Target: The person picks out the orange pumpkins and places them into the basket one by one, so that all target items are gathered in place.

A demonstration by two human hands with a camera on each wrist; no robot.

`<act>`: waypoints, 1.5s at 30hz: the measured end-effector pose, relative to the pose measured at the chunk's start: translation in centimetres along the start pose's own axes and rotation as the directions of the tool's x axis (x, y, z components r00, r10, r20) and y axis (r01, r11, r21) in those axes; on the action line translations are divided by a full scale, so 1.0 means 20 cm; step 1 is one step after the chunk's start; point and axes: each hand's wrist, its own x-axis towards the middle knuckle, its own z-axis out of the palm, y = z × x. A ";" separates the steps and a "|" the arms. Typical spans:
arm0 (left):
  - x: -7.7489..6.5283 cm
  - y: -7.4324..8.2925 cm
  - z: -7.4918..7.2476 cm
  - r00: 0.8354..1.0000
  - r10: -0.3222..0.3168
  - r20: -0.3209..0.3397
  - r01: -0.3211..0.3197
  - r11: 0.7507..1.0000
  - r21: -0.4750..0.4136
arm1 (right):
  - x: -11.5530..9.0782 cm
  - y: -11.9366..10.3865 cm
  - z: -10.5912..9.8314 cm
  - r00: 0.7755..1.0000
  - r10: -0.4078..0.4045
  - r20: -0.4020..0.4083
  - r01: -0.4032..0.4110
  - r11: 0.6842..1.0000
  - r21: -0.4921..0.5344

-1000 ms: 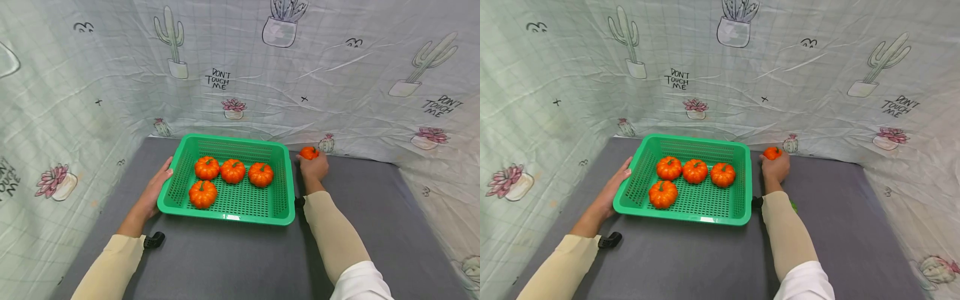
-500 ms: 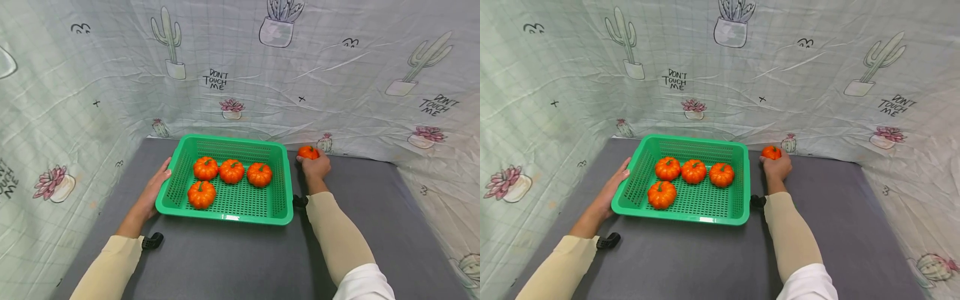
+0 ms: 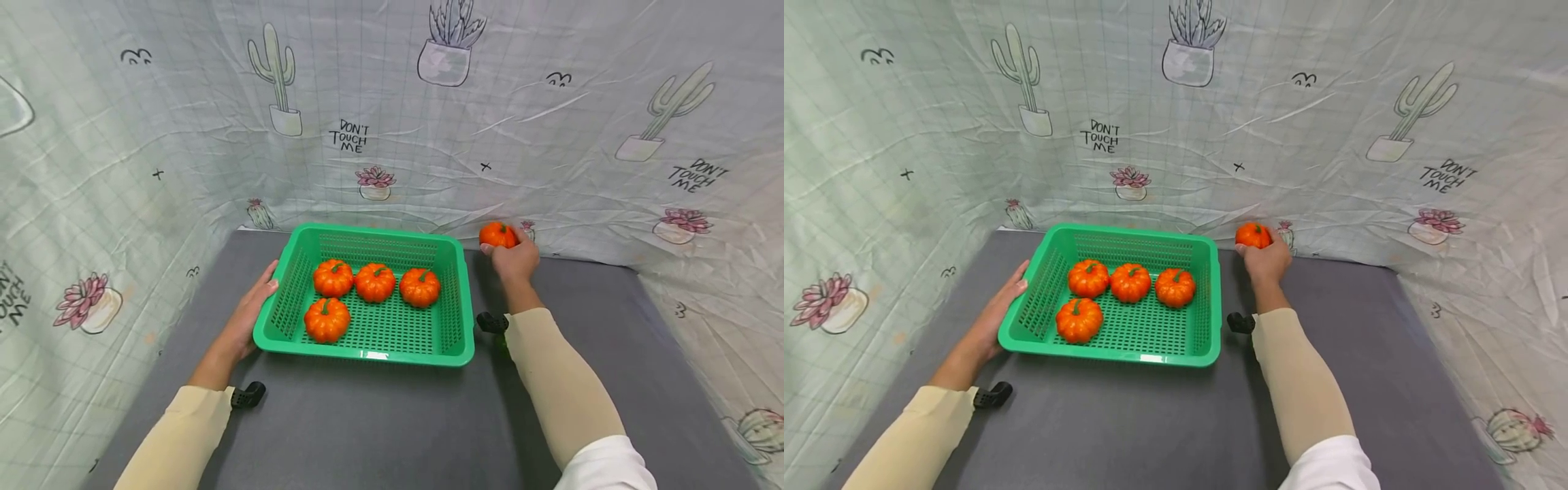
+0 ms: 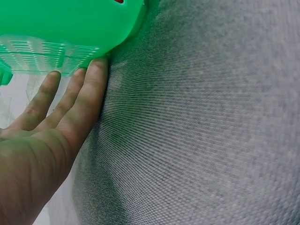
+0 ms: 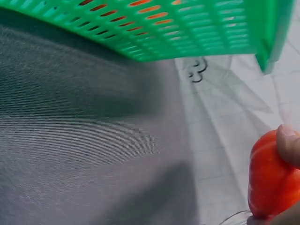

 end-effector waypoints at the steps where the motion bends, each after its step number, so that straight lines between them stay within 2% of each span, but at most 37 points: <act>1: 0.00 0.00 0.00 1.000 0.000 0.000 0.000 1.000 -0.001 | 0.00 -0.01 -0.01 1.000 -0.008 0.011 0.008 1.000 0.003; 7: 0.00 -0.01 0.00 1.000 0.013 0.008 -0.013 1.000 -0.010 | -0.03 -0.07 -0.05 0.996 -0.047 0.070 0.042 0.996 0.080; 12: 0.00 -0.01 0.00 1.000 0.011 0.015 -0.011 1.000 -0.018 | -0.07 -0.11 -0.09 0.989 -0.041 0.143 0.014 0.983 0.183; 20: 0.00 -0.01 -0.01 1.000 0.009 0.017 -0.009 1.000 -0.030 | -0.11 -0.14 -0.13 0.969 -0.113 0.218 0.068 0.976 0.207; 25: 0.00 -0.01 -0.01 1.000 0.009 0.015 -0.009 1.000 -0.020 | -0.14 -0.15 -0.16 0.948 -0.172 0.269 0.119 0.972 0.202; 29: 0.00 -0.01 0.00 1.000 0.011 0.018 -0.010 1.000 -0.013 | -0.15 -0.15 -0.17 0.921 -0.216 0.325 0.151 0.965 0.215; 33: -0.01 -0.01 0.00 1.000 0.012 0.016 -0.011 1.000 -0.018 | -0.16 -0.15 -0.18 0.884 -0.267 0.383 0.186 0.954 0.237; 45: -0.01 0.00 0.01 1.000 0.007 0.009 -0.007 1.000 -0.025 | -0.17 -0.17 -0.19 0.749 -0.407 0.524 0.239 0.902 0.359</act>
